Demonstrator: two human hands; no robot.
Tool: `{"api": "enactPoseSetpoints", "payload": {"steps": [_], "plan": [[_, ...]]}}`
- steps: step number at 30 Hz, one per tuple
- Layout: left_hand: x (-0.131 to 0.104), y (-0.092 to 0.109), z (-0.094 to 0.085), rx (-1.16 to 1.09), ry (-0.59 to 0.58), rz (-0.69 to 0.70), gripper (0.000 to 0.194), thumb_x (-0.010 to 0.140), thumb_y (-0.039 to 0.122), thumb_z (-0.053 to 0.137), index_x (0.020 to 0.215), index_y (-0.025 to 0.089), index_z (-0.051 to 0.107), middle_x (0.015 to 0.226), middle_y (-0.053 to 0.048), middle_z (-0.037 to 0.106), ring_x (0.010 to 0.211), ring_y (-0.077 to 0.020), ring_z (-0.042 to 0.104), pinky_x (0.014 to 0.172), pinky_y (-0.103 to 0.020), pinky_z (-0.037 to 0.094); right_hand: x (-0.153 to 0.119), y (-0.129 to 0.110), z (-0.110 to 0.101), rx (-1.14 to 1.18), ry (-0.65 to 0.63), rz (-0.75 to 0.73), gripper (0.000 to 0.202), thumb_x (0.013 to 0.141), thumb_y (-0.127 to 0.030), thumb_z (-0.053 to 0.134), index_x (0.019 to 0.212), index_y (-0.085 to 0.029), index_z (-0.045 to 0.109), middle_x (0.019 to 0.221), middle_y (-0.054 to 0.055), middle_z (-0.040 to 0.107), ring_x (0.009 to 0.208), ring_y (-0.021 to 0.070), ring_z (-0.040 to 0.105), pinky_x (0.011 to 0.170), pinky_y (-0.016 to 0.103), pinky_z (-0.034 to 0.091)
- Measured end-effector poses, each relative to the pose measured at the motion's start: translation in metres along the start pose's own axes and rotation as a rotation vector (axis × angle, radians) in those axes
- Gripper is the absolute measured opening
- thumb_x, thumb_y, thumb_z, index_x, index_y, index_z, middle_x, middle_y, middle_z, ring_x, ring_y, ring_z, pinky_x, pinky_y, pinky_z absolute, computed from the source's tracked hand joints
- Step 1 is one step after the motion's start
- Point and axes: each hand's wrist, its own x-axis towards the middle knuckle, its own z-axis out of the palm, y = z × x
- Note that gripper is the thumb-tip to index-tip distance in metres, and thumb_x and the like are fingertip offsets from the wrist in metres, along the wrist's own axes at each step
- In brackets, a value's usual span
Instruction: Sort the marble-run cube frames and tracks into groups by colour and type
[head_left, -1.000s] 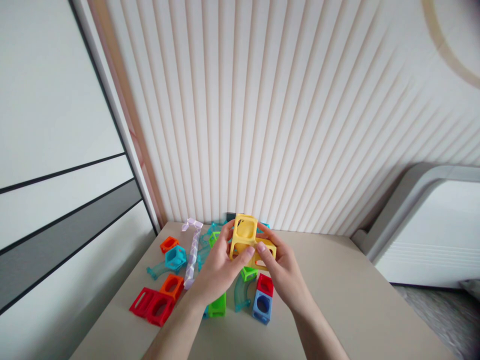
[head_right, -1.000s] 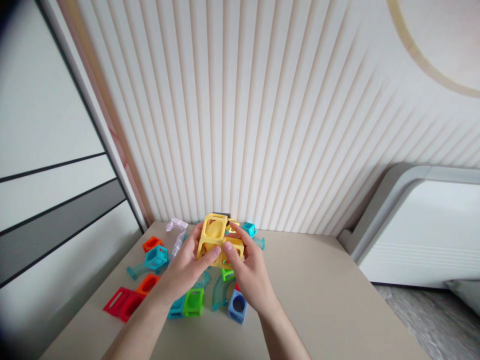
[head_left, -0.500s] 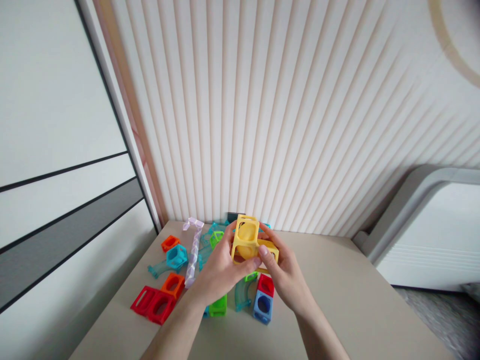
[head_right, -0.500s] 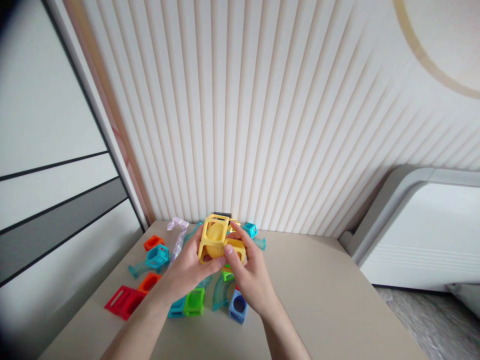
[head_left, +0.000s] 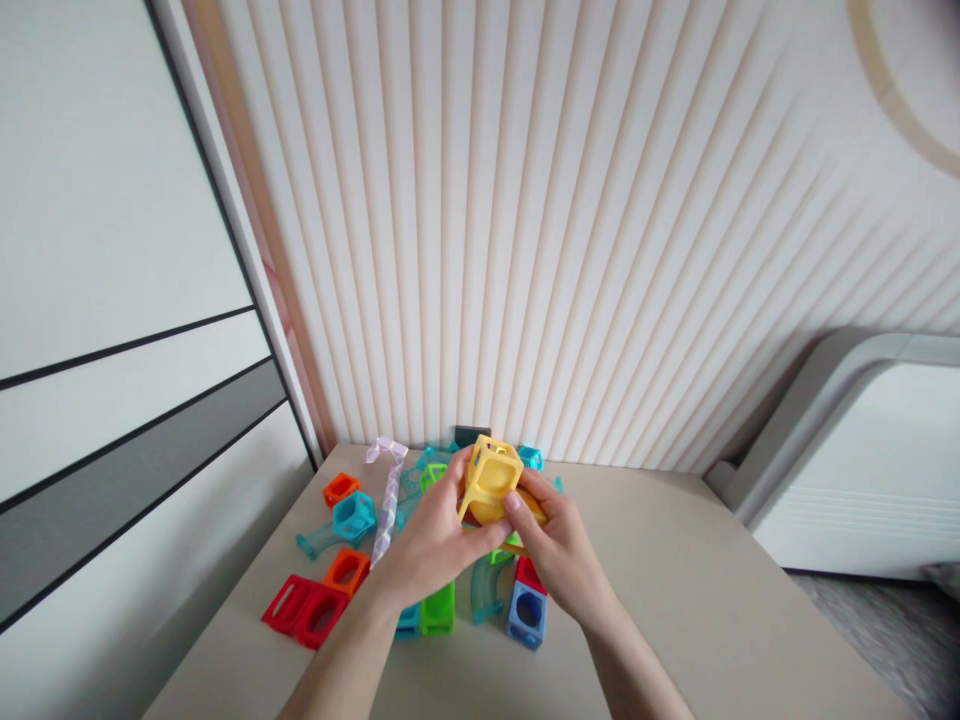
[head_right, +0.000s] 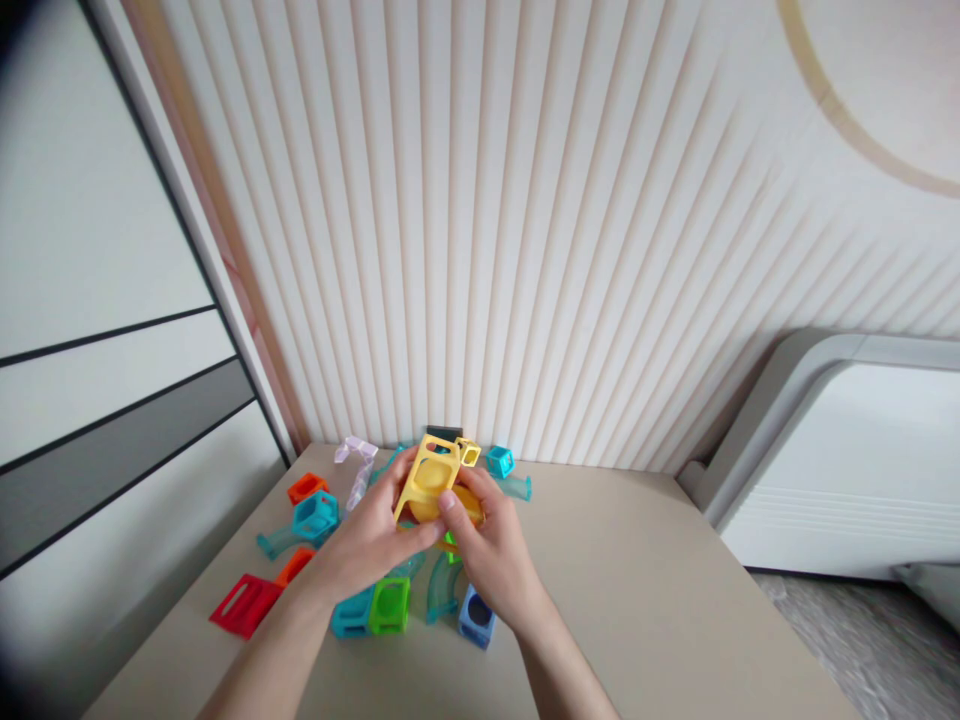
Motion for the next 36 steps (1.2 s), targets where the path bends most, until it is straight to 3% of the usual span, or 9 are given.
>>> {"api": "enactPoseSetpoints", "payload": {"steps": [3, 7, 8, 11, 19, 25, 29, 32, 36], "plan": [[0.001, 0.002, -0.011, -0.061, 0.071, 0.005, 0.069, 0.080, 0.037, 0.078, 0.139, 0.025, 0.045, 0.133, -0.009, 0.065, 0.119, -0.0273, 0.065, 0.097, -0.037, 0.055, 0.005, 0.009, -0.013, -0.100, 0.116, -0.048, 0.046, 0.099, -0.056, 0.050, 0.122, -0.022, 0.071, 0.121, 0.010, 0.072, 0.113, 0.0269, 0.066, 0.099, 0.040, 0.051], [0.001, 0.007, -0.030, -0.092, 0.318, 0.020, 0.064, 0.078, 0.046, 0.078, 0.131, 0.023, 0.051, 0.115, -0.006, 0.071, 0.104, -0.0249, 0.070, 0.087, -0.034, 0.059, 0.030, 0.045, -0.033, -0.273, 0.321, 0.041, 0.048, 0.098, -0.055, 0.050, 0.121, -0.017, 0.070, 0.109, 0.012, 0.075, 0.101, 0.0266, 0.069, 0.091, 0.040, 0.053], [0.001, 0.008, -0.035, -0.098, 0.375, 0.036, 0.061, 0.078, 0.048, 0.078, 0.127, 0.022, 0.054, 0.109, -0.005, 0.071, 0.099, -0.0241, 0.071, 0.084, -0.033, 0.059, 0.040, 0.057, -0.036, -0.368, 0.318, 0.084, 0.048, 0.098, -0.052, 0.048, 0.122, -0.015, 0.069, 0.108, 0.013, 0.075, 0.100, 0.0269, 0.070, 0.088, 0.039, 0.054], [0.000, 0.009, -0.047, -0.118, 0.477, 0.070, 0.057, 0.077, 0.050, 0.078, 0.121, 0.019, 0.057, 0.098, -0.004, 0.071, 0.090, -0.0223, 0.071, 0.077, -0.030, 0.058, 0.071, 0.087, -0.034, -0.772, 0.123, 0.184, 0.039, 0.097, -0.035, 0.048, 0.123, -0.015, 0.069, 0.118, 0.014, 0.073, 0.108, 0.0255, 0.067, 0.094, 0.036, 0.050], [-0.006, 0.009, -0.058, -0.111, 0.496, 0.075, 0.055, 0.080, 0.046, 0.077, 0.126, 0.022, 0.056, 0.098, -0.002, 0.069, 0.088, -0.0198, 0.070, 0.074, -0.026, 0.057, 0.126, 0.127, -0.011, -1.017, -0.058, 0.352, 0.035, 0.090, -0.035, 0.063, 0.115, -0.012, 0.072, 0.118, 0.020, 0.071, 0.112, 0.0310, 0.065, 0.092, 0.035, 0.044], [-0.007, 0.007, -0.060, -0.138, 0.467, 0.085, 0.054, 0.078, 0.041, 0.080, 0.123, 0.021, 0.057, 0.096, -0.002, 0.069, 0.084, -0.0194, 0.069, 0.071, -0.026, 0.057, 0.134, 0.144, -0.016, -0.996, -0.028, 0.428, 0.027, 0.081, -0.026, 0.070, 0.104, -0.012, 0.073, 0.115, 0.018, 0.071, 0.107, 0.0282, 0.065, 0.080, 0.030, 0.043], [-0.005, 0.012, -0.057, -0.151, 0.461, 0.088, 0.051, 0.077, 0.045, 0.080, 0.118, 0.021, 0.059, 0.092, -0.001, 0.069, 0.081, -0.0193, 0.068, 0.069, -0.026, 0.057, 0.132, 0.149, -0.023, -0.883, 0.051, 0.440, 0.013, 0.079, -0.022, 0.069, 0.090, -0.015, 0.071, 0.098, 0.011, 0.074, 0.097, 0.0240, 0.066, 0.074, 0.027, 0.041], [-0.004, 0.018, -0.053, -0.157, 0.470, 0.088, 0.052, 0.075, 0.049, 0.080, 0.115, 0.020, 0.061, 0.093, -0.002, 0.070, 0.085, -0.0207, 0.070, 0.073, -0.028, 0.058, 0.129, 0.150, -0.027, -0.743, 0.144, 0.428, 0.015, 0.082, -0.029, 0.066, 0.082, -0.014, 0.068, 0.085, 0.008, 0.072, 0.084, 0.0220, 0.066, 0.068, 0.027, 0.042], [-0.002, 0.018, -0.048, -0.146, 0.480, 0.080, 0.053, 0.074, 0.050, 0.080, 0.115, 0.021, 0.062, 0.093, -0.001, 0.071, 0.086, -0.0208, 0.071, 0.074, -0.028, 0.058, 0.122, 0.144, -0.034, -0.480, 0.281, 0.369, 0.040, 0.083, -0.055, 0.060, 0.082, -0.015, 0.063, 0.078, 0.006, 0.070, 0.073, 0.0196, 0.065, 0.062, 0.027, 0.048]]}}
